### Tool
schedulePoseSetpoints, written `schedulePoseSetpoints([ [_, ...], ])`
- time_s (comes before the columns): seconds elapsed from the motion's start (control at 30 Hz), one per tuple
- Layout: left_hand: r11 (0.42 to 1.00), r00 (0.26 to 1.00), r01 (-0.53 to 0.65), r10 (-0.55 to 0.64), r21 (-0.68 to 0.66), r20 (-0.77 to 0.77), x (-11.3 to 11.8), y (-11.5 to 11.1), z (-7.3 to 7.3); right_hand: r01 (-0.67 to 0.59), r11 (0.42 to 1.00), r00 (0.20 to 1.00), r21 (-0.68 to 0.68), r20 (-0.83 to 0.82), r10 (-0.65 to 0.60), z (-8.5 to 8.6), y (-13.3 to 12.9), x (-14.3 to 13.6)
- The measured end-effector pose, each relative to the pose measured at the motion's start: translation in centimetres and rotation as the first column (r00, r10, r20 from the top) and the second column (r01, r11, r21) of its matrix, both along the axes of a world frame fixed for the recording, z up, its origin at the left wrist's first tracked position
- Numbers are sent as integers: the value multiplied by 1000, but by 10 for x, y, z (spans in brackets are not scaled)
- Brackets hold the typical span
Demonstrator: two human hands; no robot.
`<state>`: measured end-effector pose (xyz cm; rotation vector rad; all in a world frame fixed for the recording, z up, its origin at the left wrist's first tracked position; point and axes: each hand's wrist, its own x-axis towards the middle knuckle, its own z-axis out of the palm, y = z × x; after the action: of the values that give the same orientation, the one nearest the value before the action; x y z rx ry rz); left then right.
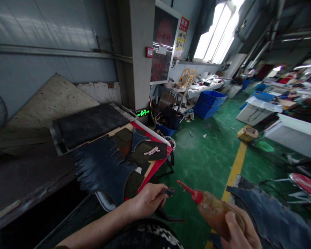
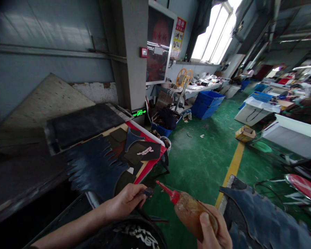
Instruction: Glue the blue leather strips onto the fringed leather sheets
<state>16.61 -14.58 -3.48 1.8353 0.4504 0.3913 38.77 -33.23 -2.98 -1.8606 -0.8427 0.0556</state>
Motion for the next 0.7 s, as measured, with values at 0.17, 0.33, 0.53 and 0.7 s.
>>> schedulePoseSetpoints([
  [0.17,720,999,49,-44,692,-26,-10,14,13,-101,993,993,-54,-63,98,4,-10,11],
  [0.33,484,998,58,0,873,-67,-12,20,10,-166,984,985,-55,-59,163,9,-1,6],
  [0.53,411,998,55,9,910,-65,-16,22,8,-255,960,959,-114,-159,236,7,-4,5],
  [0.7,383,997,77,-10,921,-79,-20,22,7,-235,968,925,-89,-327,194,-1,-12,3],
])
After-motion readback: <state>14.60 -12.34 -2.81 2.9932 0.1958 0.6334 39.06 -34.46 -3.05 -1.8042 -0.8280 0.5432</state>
